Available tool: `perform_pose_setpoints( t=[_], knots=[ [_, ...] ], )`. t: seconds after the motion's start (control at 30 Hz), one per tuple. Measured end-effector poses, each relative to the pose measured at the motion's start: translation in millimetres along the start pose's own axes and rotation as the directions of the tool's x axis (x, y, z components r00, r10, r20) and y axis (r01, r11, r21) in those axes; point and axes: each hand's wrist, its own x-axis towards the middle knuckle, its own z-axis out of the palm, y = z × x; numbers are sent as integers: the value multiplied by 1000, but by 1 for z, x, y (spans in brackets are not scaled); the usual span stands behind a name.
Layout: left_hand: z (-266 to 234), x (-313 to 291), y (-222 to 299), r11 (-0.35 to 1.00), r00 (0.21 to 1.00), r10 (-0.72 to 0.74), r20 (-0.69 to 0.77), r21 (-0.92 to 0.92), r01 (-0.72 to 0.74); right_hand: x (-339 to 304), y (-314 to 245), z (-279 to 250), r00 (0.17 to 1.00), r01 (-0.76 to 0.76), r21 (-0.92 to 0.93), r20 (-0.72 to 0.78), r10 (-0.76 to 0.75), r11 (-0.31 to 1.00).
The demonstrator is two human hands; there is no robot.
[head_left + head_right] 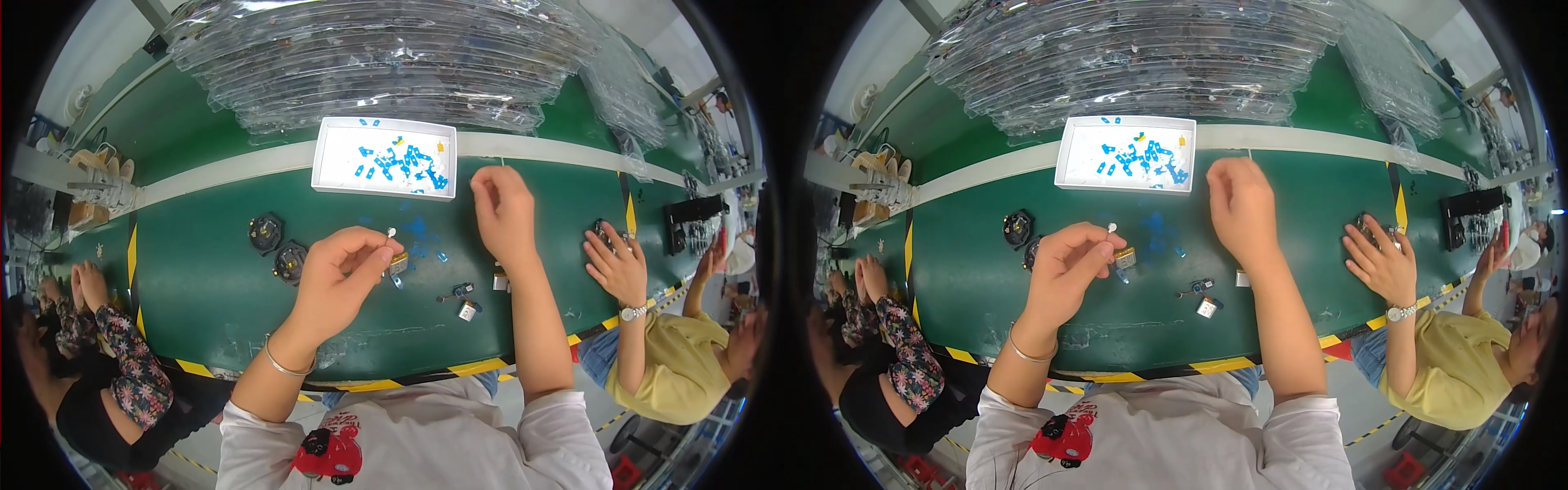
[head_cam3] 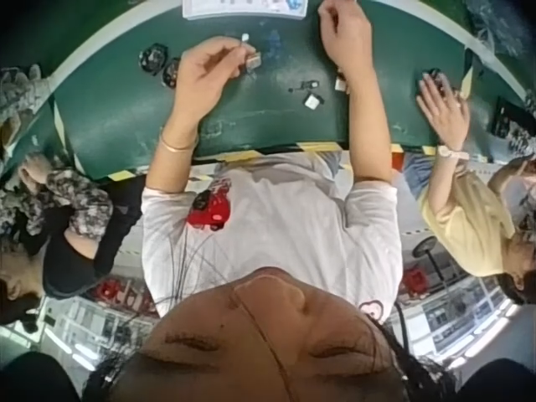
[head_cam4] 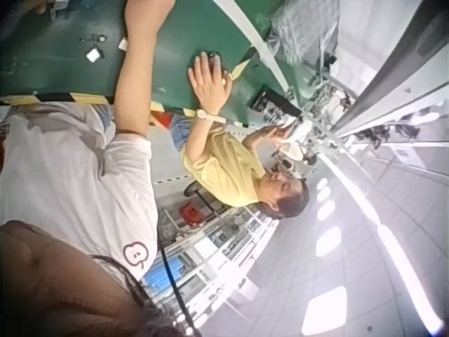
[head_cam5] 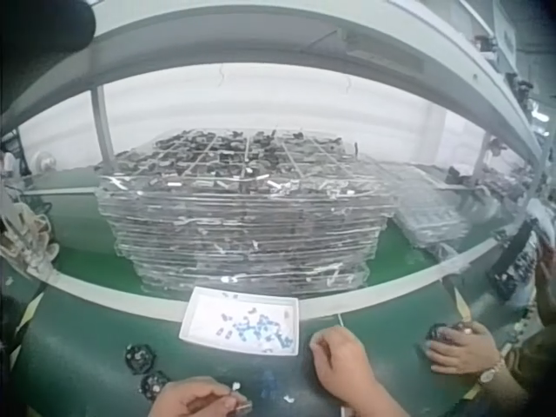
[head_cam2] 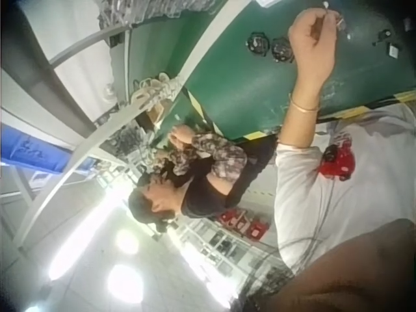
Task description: The person assembles electronic components by hand, placing circuit boards and wires into a housing on an assembly line.
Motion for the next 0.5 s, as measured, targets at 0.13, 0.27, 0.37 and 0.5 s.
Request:
perform_pose_setpoints(
  t=[0.13,0.27,0.37,0.5],
  knots=[
    [1,-1,-3,997,999,-34,17,-71,36,9,-21,6,987,120,-19,-105,-122,993],
    [5,2,-2,990,992,-108,62,-80,113,5,-30,9,976,178,-85,-112,-186,980],
    [7,1,-6,988,994,-101,51,-113,106,-9,-48,0,979,195,137,-85,-185,971],
    [10,-1,-11,991,998,-63,20,-118,65,-27,-76,-1,967,252,266,-34,-252,930]
  ],
)
